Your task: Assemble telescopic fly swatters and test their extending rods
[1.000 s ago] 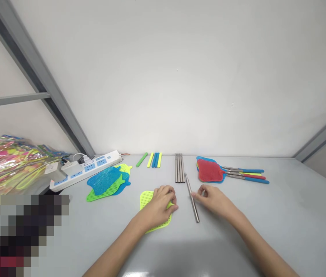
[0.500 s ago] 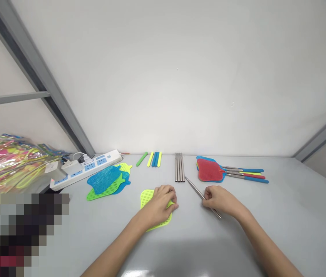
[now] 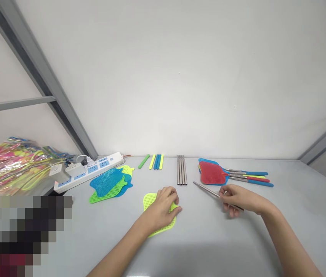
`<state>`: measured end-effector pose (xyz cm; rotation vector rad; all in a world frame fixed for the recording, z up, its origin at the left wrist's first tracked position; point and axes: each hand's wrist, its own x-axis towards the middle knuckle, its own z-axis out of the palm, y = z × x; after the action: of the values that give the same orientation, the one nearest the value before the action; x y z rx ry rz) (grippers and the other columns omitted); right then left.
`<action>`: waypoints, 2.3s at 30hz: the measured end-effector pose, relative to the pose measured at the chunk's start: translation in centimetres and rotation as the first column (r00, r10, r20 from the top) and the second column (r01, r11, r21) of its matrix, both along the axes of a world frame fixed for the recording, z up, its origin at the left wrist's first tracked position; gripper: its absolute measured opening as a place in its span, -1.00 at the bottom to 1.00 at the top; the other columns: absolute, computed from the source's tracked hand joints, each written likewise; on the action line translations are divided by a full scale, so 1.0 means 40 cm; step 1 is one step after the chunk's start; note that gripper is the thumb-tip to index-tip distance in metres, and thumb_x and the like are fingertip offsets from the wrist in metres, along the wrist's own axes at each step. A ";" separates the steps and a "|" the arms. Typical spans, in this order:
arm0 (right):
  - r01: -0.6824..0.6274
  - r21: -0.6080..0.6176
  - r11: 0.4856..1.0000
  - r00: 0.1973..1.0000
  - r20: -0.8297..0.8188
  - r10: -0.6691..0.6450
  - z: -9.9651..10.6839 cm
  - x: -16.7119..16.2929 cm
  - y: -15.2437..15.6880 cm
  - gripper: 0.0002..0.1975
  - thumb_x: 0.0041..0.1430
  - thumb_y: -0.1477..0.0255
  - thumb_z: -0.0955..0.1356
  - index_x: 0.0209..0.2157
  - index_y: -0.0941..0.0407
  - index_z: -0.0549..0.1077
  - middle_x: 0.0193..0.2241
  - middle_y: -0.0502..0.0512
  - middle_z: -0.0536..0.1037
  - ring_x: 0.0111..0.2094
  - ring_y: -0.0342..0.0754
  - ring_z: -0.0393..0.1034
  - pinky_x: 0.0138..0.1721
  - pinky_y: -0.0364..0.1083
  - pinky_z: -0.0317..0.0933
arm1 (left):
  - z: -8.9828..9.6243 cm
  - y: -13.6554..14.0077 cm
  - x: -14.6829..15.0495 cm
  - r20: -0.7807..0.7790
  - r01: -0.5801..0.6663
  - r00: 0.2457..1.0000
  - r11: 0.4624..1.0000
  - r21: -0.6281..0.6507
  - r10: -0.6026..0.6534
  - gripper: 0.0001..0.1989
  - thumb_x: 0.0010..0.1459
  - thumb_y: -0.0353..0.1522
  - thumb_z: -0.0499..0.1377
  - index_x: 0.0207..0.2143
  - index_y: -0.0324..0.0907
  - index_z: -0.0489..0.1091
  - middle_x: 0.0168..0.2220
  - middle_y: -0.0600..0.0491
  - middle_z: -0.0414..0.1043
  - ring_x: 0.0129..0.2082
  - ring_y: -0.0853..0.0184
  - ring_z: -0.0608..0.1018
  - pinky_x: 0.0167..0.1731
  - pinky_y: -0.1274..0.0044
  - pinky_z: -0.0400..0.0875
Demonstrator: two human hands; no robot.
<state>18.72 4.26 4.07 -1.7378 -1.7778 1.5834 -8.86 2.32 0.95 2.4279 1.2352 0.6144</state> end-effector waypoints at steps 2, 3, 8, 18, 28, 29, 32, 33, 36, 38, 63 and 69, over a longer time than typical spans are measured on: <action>0.002 0.050 0.999 1.000 -0.014 -0.002 0.009 0.003 -0.001 -0.87 -0.05 0.39 0.19 -0.42 0.13 0.28 -0.55 0.03 0.38 -0.62 -0.22 0.20 -0.64 -0.23 0.03 | 0.000 0.002 -0.001 -0.006 -0.001 1.000 1.000 0.019 0.001 -0.94 0.04 -0.36 0.01 -0.44 -0.15 0.24 -0.26 0.06 0.19 -0.23 0.32 0.25 -0.24 0.44 0.17; 0.005 0.073 0.997 1.000 -0.018 -0.004 0.012 0.001 -0.001 -0.86 -0.04 0.37 0.20 -0.42 0.12 0.29 -0.56 0.00 0.36 -0.62 -0.23 0.15 -0.65 -0.24 0.00 | 0.001 0.003 -0.001 -0.011 0.000 1.000 1.000 0.026 0.001 -0.92 0.05 -0.37 0.00 -0.46 -0.15 0.24 -0.26 0.06 0.20 -0.23 0.32 0.25 -0.24 0.43 0.16; 0.005 0.071 0.997 0.997 -0.071 0.001 0.018 -0.020 0.003 -0.80 -0.04 0.28 0.23 -0.40 0.10 0.32 -0.59 -0.05 0.27 -0.60 -0.24 0.03 -0.64 -0.25 -0.10 | 0.006 0.006 -0.007 -0.024 -0.013 1.000 0.999 0.044 0.014 -0.89 0.06 -0.36 -0.02 -0.47 -0.16 0.24 -0.27 0.06 0.21 -0.23 0.32 0.26 -0.23 0.42 0.15; -0.090 0.003 0.996 0.971 -0.220 0.088 0.014 -0.030 0.014 -0.70 -0.07 0.19 0.27 -0.47 0.18 0.35 -0.71 -0.11 0.11 -0.69 -0.29 -0.23 -0.67 -0.18 -0.35 | 0.016 0.006 -0.012 -0.017 -0.010 1.000 0.998 0.054 0.011 -0.91 0.08 -0.36 -0.05 -0.43 -0.16 0.20 -0.29 0.08 0.22 -0.25 0.35 0.26 -0.25 0.45 0.12; -0.052 -0.077 0.996 0.940 -0.340 0.023 -0.022 -0.041 0.035 -0.68 -0.13 0.18 0.32 -0.56 0.18 0.31 -0.73 -0.16 -0.07 -0.68 -0.30 -0.28 -0.66 -0.18 -0.36 | 0.037 0.005 -0.012 -0.041 0.046 0.998 0.997 0.066 -0.044 -0.86 0.12 -0.39 -0.12 -0.46 -0.16 0.15 -0.42 0.11 0.24 -0.33 0.37 0.26 -0.29 0.47 0.07; -0.053 -0.078 0.996 0.939 -0.343 0.023 -0.023 -0.039 0.035 -0.69 -0.13 0.19 0.32 -0.56 0.18 0.31 -0.73 -0.16 -0.07 -0.67 -0.30 -0.28 -0.65 -0.17 -0.36 | 0.037 0.005 -0.012 -0.046 0.052 0.998 0.996 0.066 -0.049 -0.86 0.12 -0.38 -0.12 -0.46 -0.17 0.15 -0.43 0.11 0.24 -0.33 0.37 0.26 -0.29 0.47 0.07; -0.070 -0.071 0.995 0.941 -0.335 0.042 -0.023 -0.036 0.035 -0.71 -0.12 0.21 0.32 -0.54 0.19 0.34 -0.73 -0.15 -0.07 -0.67 -0.29 -0.26 -0.64 -0.16 -0.36 | 0.037 0.005 -0.013 -0.056 0.081 0.995 0.995 0.051 -0.079 -0.86 0.12 -0.38 -0.10 -0.47 -0.17 0.16 -0.42 0.10 0.24 -0.33 0.38 0.26 -0.30 0.48 0.07; -0.078 -0.067 0.995 0.943 -0.329 0.052 -0.022 -0.036 0.034 -0.71 -0.12 0.21 0.32 -0.54 0.19 0.34 -0.73 -0.15 -0.07 -0.67 -0.28 -0.26 -0.63 -0.16 -0.35 | 0.037 0.004 -0.014 -0.057 0.095 0.994 0.995 0.041 -0.093 -0.86 0.11 -0.38 -0.10 -0.47 -0.17 0.16 -0.42 0.11 0.24 -0.34 0.38 0.26 -0.30 0.49 0.07; -0.098 -0.057 0.994 0.946 -0.314 0.075 -0.022 -0.033 0.033 -0.72 -0.12 0.23 0.32 -0.54 0.19 0.36 -0.74 -0.15 -0.07 -0.66 -0.27 -0.24 -0.63 -0.15 -0.35 | 0.035 0.001 -0.014 -0.061 0.132 0.990 0.991 0.009 -0.131 -0.87 0.11 -0.37 -0.08 -0.47 -0.17 0.18 -0.42 0.11 0.25 -0.34 0.39 0.26 -0.30 0.49 0.07; -0.105 -0.057 0.993 0.947 -0.311 0.082 -0.024 -0.032 0.033 -0.73 -0.11 0.24 0.32 -0.54 0.19 0.37 -0.74 -0.14 -0.07 -0.66 -0.27 -0.24 -0.62 -0.14 -0.35 | 0.032 0.000 -0.013 -0.064 0.153 0.986 0.988 -0.005 -0.153 -0.87 0.10 -0.37 -0.06 -0.47 -0.17 0.19 -0.41 0.12 0.26 -0.34 0.39 0.26 -0.30 0.49 0.06; -0.132 -0.085 0.988 0.937 -0.337 0.097 -0.032 -0.037 0.038 -0.71 -0.10 0.24 0.32 -0.60 0.20 0.30 -0.76 -0.16 -0.07 -0.68 -0.29 -0.26 -0.63 -0.15 -0.35 | 0.036 0.002 -0.015 -0.028 0.148 0.989 0.989 -0.015 -0.148 -0.87 0.10 -0.39 -0.08 -0.48 -0.17 0.17 -0.43 0.12 0.25 -0.34 0.40 0.27 -0.29 0.50 0.08; -0.130 -0.081 0.988 0.937 -0.337 0.096 -0.027 -0.035 0.036 -0.70 -0.12 0.23 0.33 -0.64 0.19 0.27 -0.75 -0.15 -0.07 -0.68 -0.29 -0.26 -0.64 -0.15 -0.35 | 0.040 -0.001 -0.014 -0.020 0.157 0.987 0.988 -0.010 -0.157 -0.89 0.09 -0.40 -0.07 -0.48 -0.17 0.17 -0.43 0.12 0.24 -0.34 0.40 0.26 -0.28 0.50 0.08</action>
<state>17.30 5.70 3.01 -1.3242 -1.6798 1.9130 -9.40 2.28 2.56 2.5007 1.0387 0.5390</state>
